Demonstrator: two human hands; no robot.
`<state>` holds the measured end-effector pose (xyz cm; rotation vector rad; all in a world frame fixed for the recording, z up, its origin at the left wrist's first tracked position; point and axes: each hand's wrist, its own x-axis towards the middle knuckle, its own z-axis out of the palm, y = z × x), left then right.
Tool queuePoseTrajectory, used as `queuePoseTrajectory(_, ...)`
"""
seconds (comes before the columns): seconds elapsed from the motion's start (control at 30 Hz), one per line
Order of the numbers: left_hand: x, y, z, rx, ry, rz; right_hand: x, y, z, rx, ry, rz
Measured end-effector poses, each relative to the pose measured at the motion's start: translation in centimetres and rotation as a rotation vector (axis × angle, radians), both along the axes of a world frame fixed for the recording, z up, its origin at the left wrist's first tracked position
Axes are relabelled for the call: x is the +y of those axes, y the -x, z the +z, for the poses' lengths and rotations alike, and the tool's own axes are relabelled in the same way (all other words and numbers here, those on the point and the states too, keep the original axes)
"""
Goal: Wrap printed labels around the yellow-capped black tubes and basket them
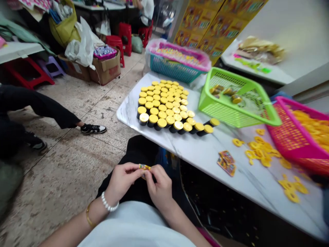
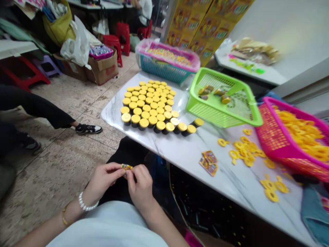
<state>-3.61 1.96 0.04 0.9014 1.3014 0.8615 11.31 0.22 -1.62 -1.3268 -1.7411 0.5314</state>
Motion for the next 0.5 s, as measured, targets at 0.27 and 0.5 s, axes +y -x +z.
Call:
queuePoseTrajectory(0.27, 0.2, 0.4, -0.7, -0.152, 0.207, -0.101, 3.5, -6.0, 6.2, -0.171, -0.219, -0.148)
queuePoseTrajectory(0.5, 0.7, 0.0, 0.1, -0.002, -0.123, -0.199, 11.6, -17.2, 13.4, -0.723, -0.177, -0.377)
